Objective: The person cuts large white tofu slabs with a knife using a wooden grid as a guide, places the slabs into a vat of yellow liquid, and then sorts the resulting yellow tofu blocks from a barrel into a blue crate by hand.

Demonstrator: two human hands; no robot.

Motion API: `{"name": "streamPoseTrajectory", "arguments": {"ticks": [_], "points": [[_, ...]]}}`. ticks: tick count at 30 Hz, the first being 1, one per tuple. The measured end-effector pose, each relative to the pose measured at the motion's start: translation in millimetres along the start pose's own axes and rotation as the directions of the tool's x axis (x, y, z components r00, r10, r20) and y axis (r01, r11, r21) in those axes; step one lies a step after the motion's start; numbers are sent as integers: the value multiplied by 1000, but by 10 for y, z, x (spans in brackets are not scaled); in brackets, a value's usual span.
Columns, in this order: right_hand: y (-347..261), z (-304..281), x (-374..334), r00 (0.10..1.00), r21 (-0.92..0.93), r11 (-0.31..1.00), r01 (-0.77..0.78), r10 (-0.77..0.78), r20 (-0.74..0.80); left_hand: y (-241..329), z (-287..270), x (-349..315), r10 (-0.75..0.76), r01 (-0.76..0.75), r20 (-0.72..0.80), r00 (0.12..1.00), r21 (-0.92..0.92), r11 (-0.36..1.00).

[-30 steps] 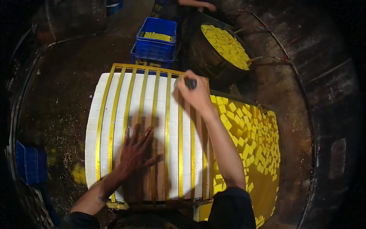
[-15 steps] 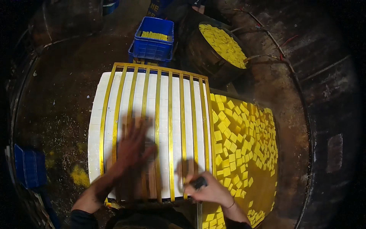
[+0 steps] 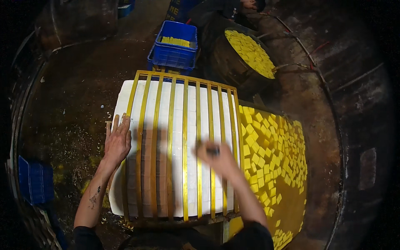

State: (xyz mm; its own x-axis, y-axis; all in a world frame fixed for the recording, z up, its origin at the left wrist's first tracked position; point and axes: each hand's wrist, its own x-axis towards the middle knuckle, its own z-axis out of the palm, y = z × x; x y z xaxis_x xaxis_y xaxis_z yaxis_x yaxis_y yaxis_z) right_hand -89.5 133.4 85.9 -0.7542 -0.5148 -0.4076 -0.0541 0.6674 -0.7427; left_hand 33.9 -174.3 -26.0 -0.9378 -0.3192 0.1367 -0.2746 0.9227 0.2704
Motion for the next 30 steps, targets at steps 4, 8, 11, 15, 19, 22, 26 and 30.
{"name": "streamPoseTrajectory", "arguments": {"ticks": [4, 8, 11, 15, 19, 22, 26, 30], "points": [[54, 223, -1467, 954, -227, 974, 1, 67, 291, 85, 46, 66, 47, -49, -70, 996, -29, 998], [-728, 37, -533, 915, 153, 902, 404, -395, -83, -19, 30, 31, 18, -21, -36, 999, -80, 997], [-932, -162, 908, 737, -321, 803, 502, -592, -327, 18, 74, 37, 23, -26, -29, 999, -84, 996], [-656, -540, 1903, 582, -551, 697, 459, -704, -407, 250, 75, 157, 70, -67, 32, 997, -79, 995], [-790, 94, 868, 961, -262, 944, 199, -241, -136, -85, 123, 8, 40, -40, 12, 999, -20, 999], [-163, 558, -465, 994, 16, 998, 65, -66, 89, -134, 244, 6, 52, -53, -90, 995, -11, 999], [-201, 514, -1305, 967, -102, 994, 30, -4, 256, -17, 241, 69, 90, -95, -136, 987, -27, 995], [-1137, 414, -23, 902, 99, 907, 408, -384, -198, -179, 283, -6, 59, -56, -150, 987, 28, 998]]}}
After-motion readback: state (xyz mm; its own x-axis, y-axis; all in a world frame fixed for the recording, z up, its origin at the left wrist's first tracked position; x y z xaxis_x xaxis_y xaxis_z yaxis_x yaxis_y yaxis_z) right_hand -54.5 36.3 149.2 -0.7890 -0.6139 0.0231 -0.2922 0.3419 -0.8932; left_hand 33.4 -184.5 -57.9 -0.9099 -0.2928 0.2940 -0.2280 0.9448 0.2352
